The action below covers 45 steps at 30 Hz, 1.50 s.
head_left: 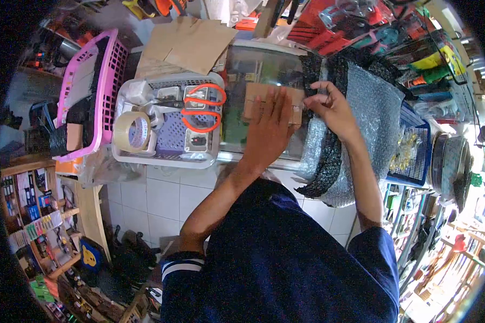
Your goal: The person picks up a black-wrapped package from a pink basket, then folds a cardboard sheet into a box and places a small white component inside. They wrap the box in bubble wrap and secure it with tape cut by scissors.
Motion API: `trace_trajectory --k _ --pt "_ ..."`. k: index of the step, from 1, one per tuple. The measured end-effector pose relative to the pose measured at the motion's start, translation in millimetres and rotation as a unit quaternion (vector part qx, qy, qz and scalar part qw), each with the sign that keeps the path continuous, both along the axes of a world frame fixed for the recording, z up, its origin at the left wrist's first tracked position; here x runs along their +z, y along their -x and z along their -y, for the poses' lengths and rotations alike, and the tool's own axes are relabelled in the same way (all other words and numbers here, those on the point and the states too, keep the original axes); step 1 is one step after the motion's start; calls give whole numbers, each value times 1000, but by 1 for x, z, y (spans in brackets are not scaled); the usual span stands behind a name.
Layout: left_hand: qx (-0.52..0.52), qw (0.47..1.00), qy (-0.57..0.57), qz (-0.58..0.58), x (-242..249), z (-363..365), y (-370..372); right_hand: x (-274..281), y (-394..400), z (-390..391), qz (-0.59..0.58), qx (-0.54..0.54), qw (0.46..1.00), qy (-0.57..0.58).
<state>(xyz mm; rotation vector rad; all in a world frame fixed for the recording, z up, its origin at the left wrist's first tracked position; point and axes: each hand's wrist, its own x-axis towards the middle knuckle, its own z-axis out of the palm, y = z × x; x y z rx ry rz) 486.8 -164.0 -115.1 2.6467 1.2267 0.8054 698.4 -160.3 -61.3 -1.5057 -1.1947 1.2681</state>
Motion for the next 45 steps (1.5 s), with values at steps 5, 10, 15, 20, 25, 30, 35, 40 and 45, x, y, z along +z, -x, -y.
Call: trace_trajectory --k 5,10,15,20,25,30,35,40,45 --pt "-5 1000 4 -21 1 0 0 -5 1 -3 38 10 999 -28" --pt "-3 998 -11 -58 -1 -2 -3 8 8 -6 122 0 992 -11" --pt "-3 998 -23 -56 3 -1 -2 19 22 -7 212 -1 977 -4" --pt "1 997 -24 -72 2 0 -1 28 36 -1 297 -30 953 -55" --pt "6 999 -33 -36 1 -2 -4 38 56 7 338 -54 935 -96" --pt "-1 1000 -22 -1 1 0 -3 32 66 12 378 -75 917 -102" --pt "-5 1000 -12 -6 0 -1 -3 4 58 18 462 -87 857 -210" --pt "-7 1000 -23 6 2 -1 -2 -14 53 20 345 -151 906 -192" --pt "-8 1000 -11 -9 4 -1 -3 -35 48 13 180 -192 953 -147"
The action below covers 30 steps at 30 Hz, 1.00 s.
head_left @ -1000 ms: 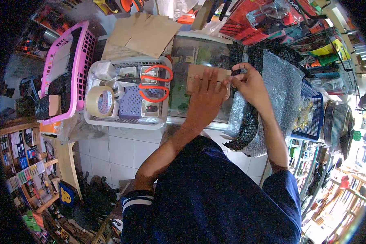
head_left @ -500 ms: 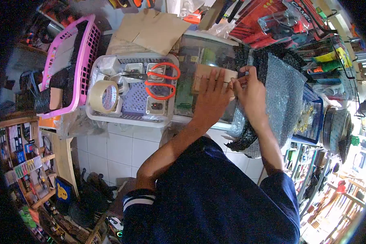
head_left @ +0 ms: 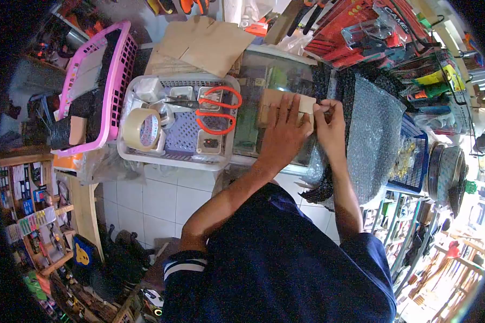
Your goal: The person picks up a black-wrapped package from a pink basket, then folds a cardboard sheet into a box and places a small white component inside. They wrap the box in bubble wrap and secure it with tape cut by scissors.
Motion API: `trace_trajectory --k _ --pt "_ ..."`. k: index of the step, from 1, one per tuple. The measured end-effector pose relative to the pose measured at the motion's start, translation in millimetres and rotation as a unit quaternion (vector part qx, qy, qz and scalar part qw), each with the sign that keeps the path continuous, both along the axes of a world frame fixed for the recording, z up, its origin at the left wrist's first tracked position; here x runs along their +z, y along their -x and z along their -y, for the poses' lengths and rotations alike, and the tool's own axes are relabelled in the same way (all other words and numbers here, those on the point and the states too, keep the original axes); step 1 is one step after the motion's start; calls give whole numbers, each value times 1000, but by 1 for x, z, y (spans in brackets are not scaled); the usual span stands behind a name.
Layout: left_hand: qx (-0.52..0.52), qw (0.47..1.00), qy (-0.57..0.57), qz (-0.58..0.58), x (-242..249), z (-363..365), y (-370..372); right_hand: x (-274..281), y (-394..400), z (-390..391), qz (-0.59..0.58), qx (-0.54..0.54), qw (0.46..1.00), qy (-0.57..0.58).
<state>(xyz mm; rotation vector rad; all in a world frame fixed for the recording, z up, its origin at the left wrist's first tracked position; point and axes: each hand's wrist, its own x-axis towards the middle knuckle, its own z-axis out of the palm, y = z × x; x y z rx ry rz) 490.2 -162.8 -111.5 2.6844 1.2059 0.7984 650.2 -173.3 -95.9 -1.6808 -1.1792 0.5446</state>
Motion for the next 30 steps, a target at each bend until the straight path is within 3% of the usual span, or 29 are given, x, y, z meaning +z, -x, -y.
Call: trace_trajectory --k 3,6,9,15,18,21,24,30 --pt "-2 1000 -1 6 -1 -3 -1 2 -2 3 -41 67 996 43" --pt "-6 1000 3 8 -5 -3 -3 2 -6 2 -52 80 995 43" --pt "-7 1000 -1 18 -4 -2 -3 9 -8 0 21 69 995 75" --pt "-7 1000 -14 24 -4 -2 -1 -2 -18 -1 -28 112 992 42" --pt "-12 1000 -10 17 -6 -2 -1 5 -23 -2 -10 113 989 93" --pt "-15 999 -15 31 -7 -4 -1 23 -9 -8 -109 120 987 -1" --pt "-14 999 -16 25 -9 -3 0 5 -31 -16 -117 229 962 88" --pt "-16 999 -26 24 -13 -5 0 3 -37 -22 -132 216 962 104"
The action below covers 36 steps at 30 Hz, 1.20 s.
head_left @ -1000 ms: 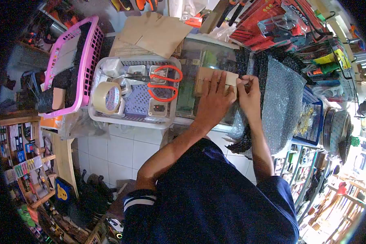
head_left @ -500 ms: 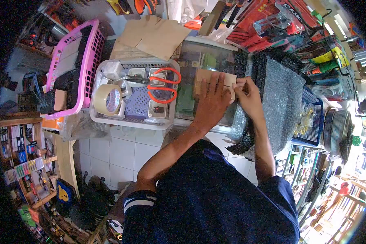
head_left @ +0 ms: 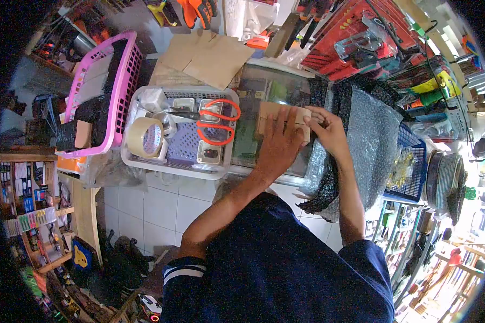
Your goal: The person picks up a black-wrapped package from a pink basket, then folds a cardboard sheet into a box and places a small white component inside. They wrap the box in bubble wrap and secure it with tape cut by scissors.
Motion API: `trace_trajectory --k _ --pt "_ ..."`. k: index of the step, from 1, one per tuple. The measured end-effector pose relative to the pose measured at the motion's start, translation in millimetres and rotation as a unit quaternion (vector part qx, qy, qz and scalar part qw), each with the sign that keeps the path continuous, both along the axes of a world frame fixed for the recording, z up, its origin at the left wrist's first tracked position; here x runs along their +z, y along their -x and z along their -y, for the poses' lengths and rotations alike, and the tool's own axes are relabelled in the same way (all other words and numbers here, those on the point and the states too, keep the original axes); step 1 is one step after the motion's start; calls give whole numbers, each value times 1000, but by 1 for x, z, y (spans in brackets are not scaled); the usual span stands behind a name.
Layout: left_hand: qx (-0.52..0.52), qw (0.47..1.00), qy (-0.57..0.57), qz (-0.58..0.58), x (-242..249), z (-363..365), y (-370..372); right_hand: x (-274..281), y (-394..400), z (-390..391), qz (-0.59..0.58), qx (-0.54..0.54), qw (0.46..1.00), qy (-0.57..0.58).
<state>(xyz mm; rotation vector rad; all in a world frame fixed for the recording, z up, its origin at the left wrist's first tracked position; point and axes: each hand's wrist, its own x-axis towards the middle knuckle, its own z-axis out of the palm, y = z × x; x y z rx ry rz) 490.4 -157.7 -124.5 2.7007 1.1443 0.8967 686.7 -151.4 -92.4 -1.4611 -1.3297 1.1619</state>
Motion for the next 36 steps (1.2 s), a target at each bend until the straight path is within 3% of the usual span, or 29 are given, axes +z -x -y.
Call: trace_trajectory --k 6,9,15,18,22,25,28,31,35,36 --pt "2 1000 -13 18 3 1 -1 9 5 -1 7 42 998 -53" --pt "2 1000 -8 6 0 0 -2 -2 1 -3 78 28 994 -68" --pt "12 1000 4 11 -3 1 -4 -8 -4 -2 67 16 998 -14" --pt "-6 999 35 39 2 2 -2 -12 -3 4 102 -21 991 -85" --pt "-13 996 27 78 24 12 14 11 6 18 -20 -122 990 -67" --pt "28 996 45 71 29 19 28 16 7 31 15 -168 982 -81" --pt "23 999 43 25 38 15 36 16 16 48 -24 -204 978 32" --pt "-30 996 79 -34 37 11 29 3 28 44 -79 -231 970 22" --pt "-16 999 36 -25 19 11 16 -30 34 39 -73 -227 970 49" --pt "-13 999 21 -28 17 9 14 -31 39 39 -130 -217 964 77"
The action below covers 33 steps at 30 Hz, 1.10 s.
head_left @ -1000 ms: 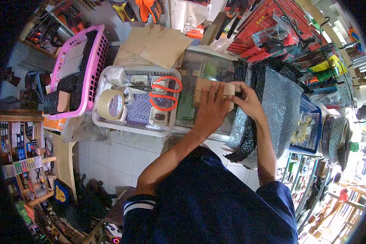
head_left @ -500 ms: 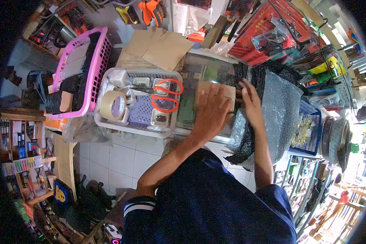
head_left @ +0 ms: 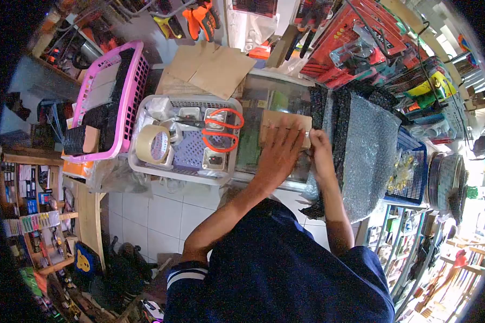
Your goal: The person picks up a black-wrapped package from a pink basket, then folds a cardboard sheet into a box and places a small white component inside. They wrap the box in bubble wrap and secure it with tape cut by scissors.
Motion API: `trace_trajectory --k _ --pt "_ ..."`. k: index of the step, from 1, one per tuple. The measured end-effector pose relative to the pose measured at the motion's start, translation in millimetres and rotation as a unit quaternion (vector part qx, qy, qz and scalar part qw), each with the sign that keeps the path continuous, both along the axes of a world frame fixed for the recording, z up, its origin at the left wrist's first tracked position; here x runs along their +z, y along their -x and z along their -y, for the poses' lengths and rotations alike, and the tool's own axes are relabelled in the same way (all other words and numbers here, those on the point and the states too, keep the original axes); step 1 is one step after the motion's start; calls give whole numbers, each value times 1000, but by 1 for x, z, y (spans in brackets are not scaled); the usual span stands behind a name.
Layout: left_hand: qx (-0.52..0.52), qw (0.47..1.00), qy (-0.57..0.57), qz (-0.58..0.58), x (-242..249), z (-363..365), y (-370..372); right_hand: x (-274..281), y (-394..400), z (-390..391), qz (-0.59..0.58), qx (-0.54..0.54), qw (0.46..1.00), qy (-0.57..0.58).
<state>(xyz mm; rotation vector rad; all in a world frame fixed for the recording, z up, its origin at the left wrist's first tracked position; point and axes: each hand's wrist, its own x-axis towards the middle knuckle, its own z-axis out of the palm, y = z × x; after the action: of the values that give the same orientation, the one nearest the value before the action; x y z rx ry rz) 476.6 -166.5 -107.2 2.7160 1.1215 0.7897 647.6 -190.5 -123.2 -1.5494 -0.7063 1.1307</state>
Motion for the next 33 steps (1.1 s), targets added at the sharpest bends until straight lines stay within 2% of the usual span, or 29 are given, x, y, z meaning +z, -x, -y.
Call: trace_trajectory --k 3,6,9,12,15,16,22,25,29,32,33 --pt "3 1000 -27 -15 -4 0 0 -7 13 -4 -34 -59 997 -32" --pt "5 999 -40 -29 -5 0 1 1 22 -1 -65 -74 995 11" --pt "2 999 -48 -22 -8 -3 -2 -4 5 2 -84 -24 996 25" --pt "3 999 -37 -25 -8 -2 0 8 8 2 -75 -80 994 1" --pt "10 998 -45 -47 -10 -1 0 20 16 -4 -52 -94 994 31" --pt "13 997 -53 -55 -11 -2 -1 7 14 -3 -17 -38 999 6" --pt "11 998 -52 -24 -8 -2 -2 8 12 -4 -68 -39 997 21" --pt "13 1000 -11 -19 -7 -2 -6 12 8 -1 -76 -8 996 46" --pt "12 1000 -4 -4 -5 0 -7 5 -7 1 -70 -13 997 25" --pt "12 1000 19 11 1 0 -8 38 -1 3 -36 -44 998 24" --pt "16 1000 23 13 4 0 -8 37 -1 4 -26 -46 999 -8"
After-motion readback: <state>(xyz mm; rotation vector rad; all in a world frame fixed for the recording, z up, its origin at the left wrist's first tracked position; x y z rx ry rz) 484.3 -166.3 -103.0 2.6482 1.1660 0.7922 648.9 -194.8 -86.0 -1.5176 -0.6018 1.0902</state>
